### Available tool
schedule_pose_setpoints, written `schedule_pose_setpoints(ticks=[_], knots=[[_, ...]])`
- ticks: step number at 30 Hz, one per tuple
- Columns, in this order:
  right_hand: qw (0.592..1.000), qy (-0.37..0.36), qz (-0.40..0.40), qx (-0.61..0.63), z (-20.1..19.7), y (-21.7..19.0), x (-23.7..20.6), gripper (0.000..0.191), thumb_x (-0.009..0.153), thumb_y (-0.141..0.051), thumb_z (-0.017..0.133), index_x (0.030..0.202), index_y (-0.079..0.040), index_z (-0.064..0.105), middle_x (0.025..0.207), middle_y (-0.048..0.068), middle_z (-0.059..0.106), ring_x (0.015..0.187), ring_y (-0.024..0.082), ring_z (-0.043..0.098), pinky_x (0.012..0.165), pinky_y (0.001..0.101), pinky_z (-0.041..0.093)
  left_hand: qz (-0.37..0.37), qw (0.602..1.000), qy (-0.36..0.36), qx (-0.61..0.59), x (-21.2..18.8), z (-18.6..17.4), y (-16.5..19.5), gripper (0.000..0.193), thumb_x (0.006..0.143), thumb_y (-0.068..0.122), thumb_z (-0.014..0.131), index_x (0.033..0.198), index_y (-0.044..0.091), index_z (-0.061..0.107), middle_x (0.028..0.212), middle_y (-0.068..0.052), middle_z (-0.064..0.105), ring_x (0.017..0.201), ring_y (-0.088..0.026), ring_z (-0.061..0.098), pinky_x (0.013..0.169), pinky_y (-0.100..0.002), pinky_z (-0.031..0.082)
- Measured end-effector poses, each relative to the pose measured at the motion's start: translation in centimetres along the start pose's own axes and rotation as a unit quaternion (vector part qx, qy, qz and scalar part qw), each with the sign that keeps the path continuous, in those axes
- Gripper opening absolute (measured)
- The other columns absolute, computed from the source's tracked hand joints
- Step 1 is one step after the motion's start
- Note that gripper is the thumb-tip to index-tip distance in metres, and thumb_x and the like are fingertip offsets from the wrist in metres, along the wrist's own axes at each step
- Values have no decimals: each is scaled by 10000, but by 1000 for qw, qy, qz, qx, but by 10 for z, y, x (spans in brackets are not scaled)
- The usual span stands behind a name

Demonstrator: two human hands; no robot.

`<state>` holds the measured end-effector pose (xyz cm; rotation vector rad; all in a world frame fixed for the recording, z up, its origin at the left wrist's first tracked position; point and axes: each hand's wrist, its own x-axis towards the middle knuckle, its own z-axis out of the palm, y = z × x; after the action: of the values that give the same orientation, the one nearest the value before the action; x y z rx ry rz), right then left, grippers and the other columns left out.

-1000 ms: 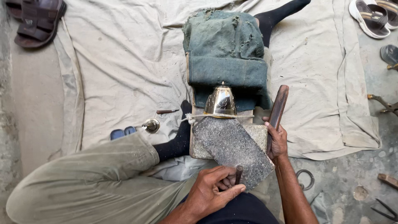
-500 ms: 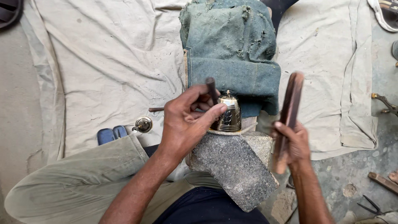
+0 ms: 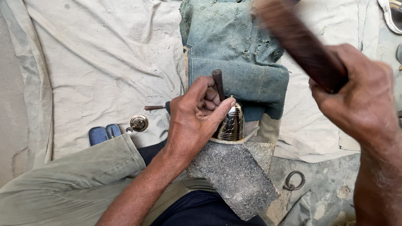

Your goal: The person sits on the ground with a small brass bell resting on a stone block on their lap. They hold a punch against the bell's surface with one hand and repeatedly strike it with a wooden mallet held in the other hand, repositioning the punch to work different spots, and occasionally rotate the bell.

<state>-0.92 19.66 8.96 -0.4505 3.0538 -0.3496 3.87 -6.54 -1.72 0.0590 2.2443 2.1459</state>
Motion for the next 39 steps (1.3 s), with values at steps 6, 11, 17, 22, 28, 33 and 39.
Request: schedule_pose_setpoints(ticks=[6, 11, 17, 22, 28, 33, 39], knots=[[994, -60, -25, -87, -22, -32, 34, 275, 948, -47, 723, 1217, -6, 683, 761, 128, 666, 627, 189, 665, 610, 360, 580, -4, 1000, 14, 16, 0, 4, -1, 335, 916, 116, 824, 1189, 66, 636, 812, 7, 655, 730, -29, 652, 609, -195, 607], [947, -191, -29, -258, -27, -42, 45, 392, 906, -60, 729, 1288, -136, 687, 767, 73, 705, 604, 164, 697, 596, 339, 617, 77, 992, 14, 95, -4, 7, 2, 401, 918, 136, 834, 1266, 87, 642, 842, 1, 666, 745, -53, 675, 617, -197, 604], [914, -251, 2, -319, -29, -44, 45, 368, 915, -98, 734, 1265, -201, 684, 716, 24, 706, 580, 141, 715, 652, 311, 622, 35, 997, -11, 62, -2, 3, 10, 375, 916, 128, 830, 1234, 57, 644, 836, -37, 662, 690, -77, 650, 589, -245, 575], [960, -194, 22, -202, -26, -41, 38, 323, 939, -89, 719, 1255, -134, 670, 788, 67, 689, 599, 170, 703, 645, 333, 620, 62, 995, -8, 74, -1, 3, 16, 369, 911, 118, 837, 1221, 54, 648, 851, -48, 667, 704, -88, 663, 610, -254, 582], [976, -168, 31, -136, -25, -29, 24, 312, 905, -47, 730, 1210, -92, 681, 818, 90, 681, 649, 178, 714, 672, 351, 619, 88, 991, -25, 95, 2, 2, 21, 368, 916, 115, 826, 1230, 62, 640, 876, -60, 669, 717, -119, 675, 617, -271, 593], [995, -86, -4, -49, -17, -14, 9, 298, 922, -44, 713, 1215, -32, 659, 809, 96, 677, 648, 185, 684, 642, 346, 601, 83, 987, -44, 133, 3, 0, 25, 391, 888, 137, 838, 1222, 64, 648, 856, -65, 671, 676, -135, 674, 596, -300, 575], [982, -130, 98, -98, -8, 11, -8, 235, 1006, -114, 712, 1224, -53, 653, 729, 98, 649, 558, 172, 663, 557, 337, 599, 89, 986, -59, 130, 2, 2, 24, 412, 899, 144, 820, 1269, 81, 651, 902, -74, 702, 725, -164, 712, 619, -308, 605]])
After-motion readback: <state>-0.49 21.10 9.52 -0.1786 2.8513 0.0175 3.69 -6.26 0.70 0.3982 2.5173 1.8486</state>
